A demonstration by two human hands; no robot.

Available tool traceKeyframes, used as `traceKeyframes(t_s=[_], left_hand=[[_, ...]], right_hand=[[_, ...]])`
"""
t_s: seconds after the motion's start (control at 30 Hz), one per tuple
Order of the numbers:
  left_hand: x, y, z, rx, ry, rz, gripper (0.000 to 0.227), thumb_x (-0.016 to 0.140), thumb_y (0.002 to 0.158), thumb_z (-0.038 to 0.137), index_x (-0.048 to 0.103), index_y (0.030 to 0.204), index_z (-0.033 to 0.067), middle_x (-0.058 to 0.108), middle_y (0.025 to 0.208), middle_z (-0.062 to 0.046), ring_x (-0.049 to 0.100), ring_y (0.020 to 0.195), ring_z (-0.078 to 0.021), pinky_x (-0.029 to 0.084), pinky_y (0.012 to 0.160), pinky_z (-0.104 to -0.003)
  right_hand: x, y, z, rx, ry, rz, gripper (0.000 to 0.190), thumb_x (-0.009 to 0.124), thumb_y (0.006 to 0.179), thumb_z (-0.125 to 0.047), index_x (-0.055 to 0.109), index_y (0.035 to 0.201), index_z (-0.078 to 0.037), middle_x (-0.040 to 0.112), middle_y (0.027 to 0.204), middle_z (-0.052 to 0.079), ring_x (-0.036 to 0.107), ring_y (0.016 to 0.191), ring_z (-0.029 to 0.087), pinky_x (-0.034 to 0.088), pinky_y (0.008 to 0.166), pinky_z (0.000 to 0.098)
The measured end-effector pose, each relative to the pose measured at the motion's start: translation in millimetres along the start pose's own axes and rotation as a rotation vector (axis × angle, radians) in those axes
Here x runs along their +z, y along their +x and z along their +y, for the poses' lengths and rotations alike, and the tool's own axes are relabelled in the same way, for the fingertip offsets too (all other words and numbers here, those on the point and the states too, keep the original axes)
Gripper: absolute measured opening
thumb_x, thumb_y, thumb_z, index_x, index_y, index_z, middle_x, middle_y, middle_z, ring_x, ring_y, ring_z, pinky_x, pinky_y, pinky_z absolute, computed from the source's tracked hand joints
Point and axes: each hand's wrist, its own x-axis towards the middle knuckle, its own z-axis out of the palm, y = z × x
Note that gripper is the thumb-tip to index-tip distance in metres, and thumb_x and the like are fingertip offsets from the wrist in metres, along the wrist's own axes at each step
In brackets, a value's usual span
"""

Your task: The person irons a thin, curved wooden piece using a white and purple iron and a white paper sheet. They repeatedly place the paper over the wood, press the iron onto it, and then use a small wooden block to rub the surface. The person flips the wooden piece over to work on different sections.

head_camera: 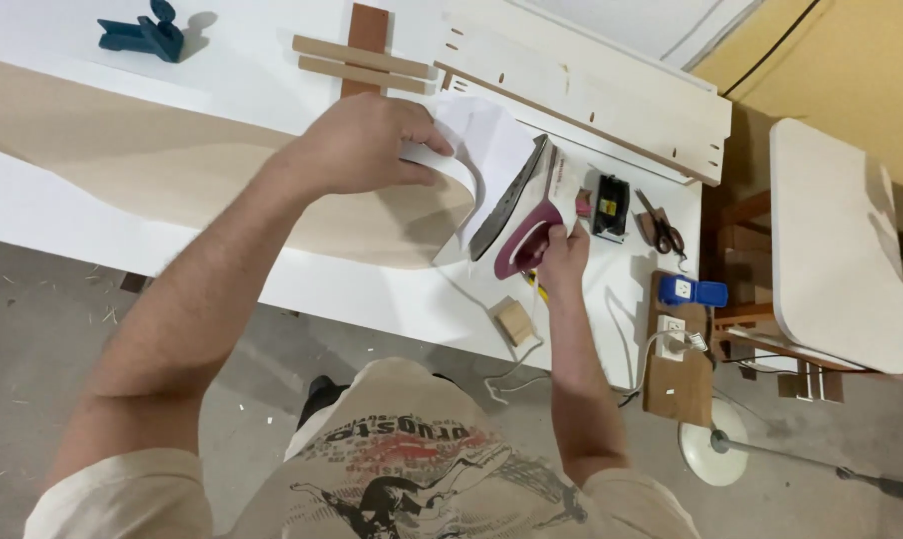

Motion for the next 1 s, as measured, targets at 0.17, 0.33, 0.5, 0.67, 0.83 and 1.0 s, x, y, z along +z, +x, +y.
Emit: traceKeyframes(t_s=[0.17,0.33,0.5,0.67,0.83,1.0], left_hand=[[1,2,-3,0.04,-0.026,0.005,0.03,0.082,0.084,0.039,0.078,0.109,0.0225,0.075,0.113,0.007,0.068,0.097,-0.0194,0.05,0.079,-0.035],[8,-1,-9,0.136,0.008,0.069,0.028,0.08,0.086,0.039,0.08,0.111,0.0266,0.071,0.114,0.007,0.067,0.096,-0.0204,0.049,0.073,-0.038],[5,-10,-20,0.192,0.049,0.109,0.023,0.079,0.09,0.037,0.081,0.11,0.026,0.069,0.107,0.004,0.067,0.088,-0.0218,0.048,0.06,-0.041],[-10,-32,-41,0.186,0.125,0.19,0.015,0.078,0.087,0.027,0.083,0.101,0.0266,0.077,0.101,0.007,0.07,0.086,-0.0216,0.05,0.063,-0.04],[-10,-36,-50,0.237,-0.03,0.214,0.003,0.083,0.086,0.017,0.082,0.087,0.0187,0.076,0.09,0.006,0.069,0.078,-0.0164,0.049,0.061,-0.035],[-12,-34,-47,0.186,-0.082,0.177,0.006,0.082,0.084,0.019,0.083,0.09,0.0203,0.077,0.09,0.006,0.067,0.075,-0.0156,0.049,0.062,-0.034]], right_hand=[[14,3,17,0.017,0.2,-0.008,0.011,0.046,0.096,-0.011,0.051,0.087,-0.011,0.046,0.057,0.001,0.04,0.048,0.011,0.034,0.043,0.0281],[9,-7,0,-0.022,0.16,-0.059,0.012,0.047,0.101,-0.013,0.05,0.09,-0.011,0.049,0.056,0.004,0.045,0.049,0.013,0.038,0.048,0.0283],[4,-8,1,-0.13,0.211,-0.119,0.037,0.065,0.098,-0.045,0.054,0.093,-0.01,0.049,0.057,0.003,0.045,0.05,0.012,0.04,0.048,0.0274],[5,-5,4,-0.071,0.244,-0.048,0.018,0.045,0.105,-0.016,0.049,0.089,-0.007,0.044,0.055,0.005,0.041,0.047,0.014,0.037,0.044,0.0291],[2,-7,-2,0.003,0.176,0.022,0.017,0.041,0.107,-0.014,0.052,0.096,-0.008,0.045,0.056,0.005,0.041,0.047,0.015,0.039,0.045,0.0303],[-1,-19,-34,-0.009,0.104,-0.013,0.02,0.037,0.104,-0.008,0.049,0.088,-0.009,0.045,0.056,0.005,0.042,0.049,0.015,0.04,0.047,0.0293]])
